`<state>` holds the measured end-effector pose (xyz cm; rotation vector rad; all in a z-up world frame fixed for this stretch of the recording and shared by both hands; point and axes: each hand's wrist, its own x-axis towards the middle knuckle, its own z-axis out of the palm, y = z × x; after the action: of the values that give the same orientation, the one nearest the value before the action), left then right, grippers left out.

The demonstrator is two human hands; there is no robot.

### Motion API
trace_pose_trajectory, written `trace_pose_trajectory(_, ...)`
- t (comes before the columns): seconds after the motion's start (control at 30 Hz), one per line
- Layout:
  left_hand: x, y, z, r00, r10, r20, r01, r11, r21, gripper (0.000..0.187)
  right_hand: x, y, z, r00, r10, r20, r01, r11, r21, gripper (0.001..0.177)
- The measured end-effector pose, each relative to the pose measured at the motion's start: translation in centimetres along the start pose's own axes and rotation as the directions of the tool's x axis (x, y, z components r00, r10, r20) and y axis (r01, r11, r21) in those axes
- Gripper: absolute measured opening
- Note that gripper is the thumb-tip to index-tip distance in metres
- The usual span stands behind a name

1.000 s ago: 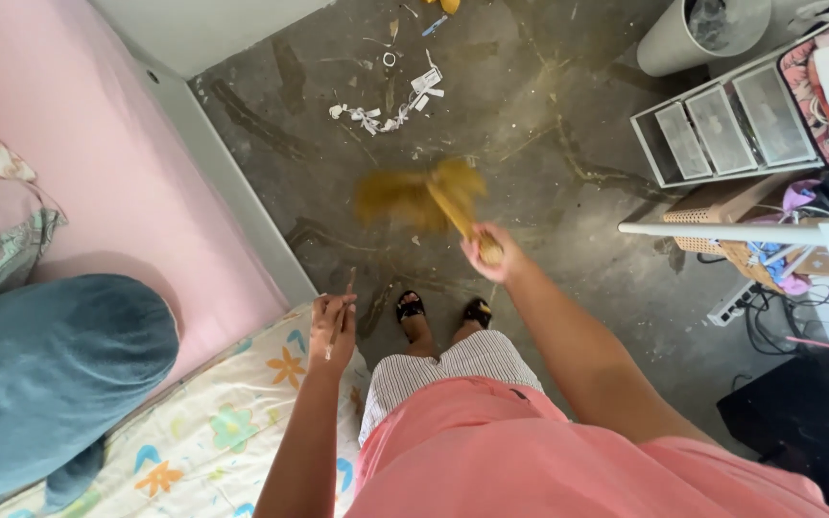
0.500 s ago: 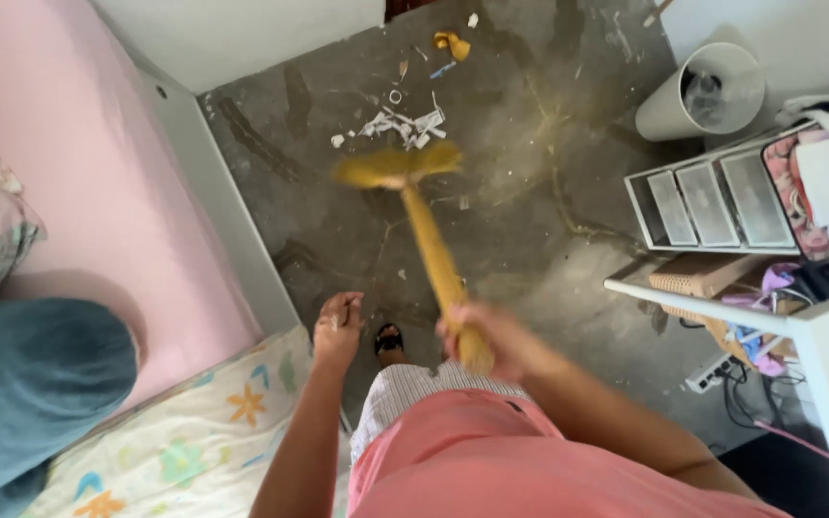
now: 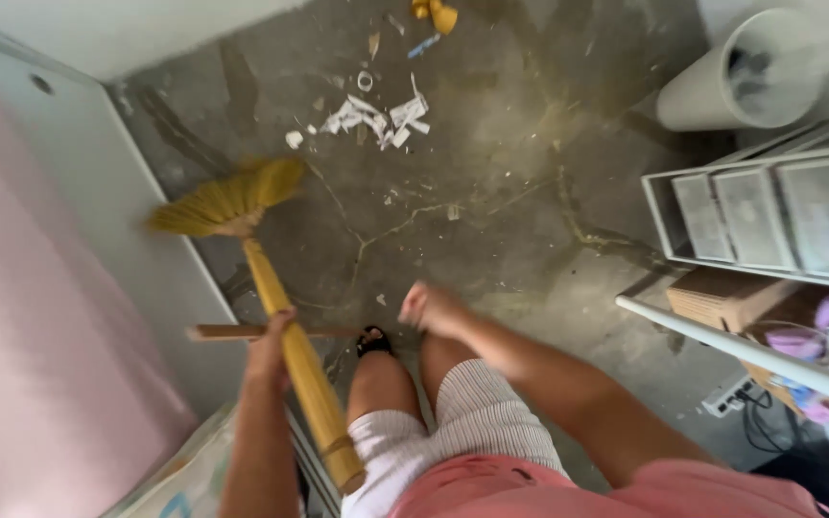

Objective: Sweeping the floor with a broom, picking up trash, and organizing small items on a desk.

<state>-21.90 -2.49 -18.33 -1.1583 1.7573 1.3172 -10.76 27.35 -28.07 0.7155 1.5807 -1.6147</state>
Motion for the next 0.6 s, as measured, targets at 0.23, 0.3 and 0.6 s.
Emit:
trace_pose_trajectory(0.23,7.9,-0.5,0.1,0.987,0.116,0.113,-0.098,0.983,-0.154,0.052,32.6,18.8,-10.8,0.905,-0.203,-0.374,-0.102,0.750,-0.654,0.029)
trace_pose_trajectory(0.3,9.0,-0.3,0.7,0.987,0.104,0.121,-0.084,0.983,-0.164,0.044,35.8,19.0,-10.0,0.932,-0.163,-0.325,-0.108,0.730,-0.675,0.029)
trace_pose_trajectory(0.6,8.5,1.8,5.4,0.997,-0.074,0.037,0.077,0.993,-0.086,0.038,43.6,22.6,-9.1,0.946,-0.302,-0.116,0.109,0.635,-0.765,0.025)
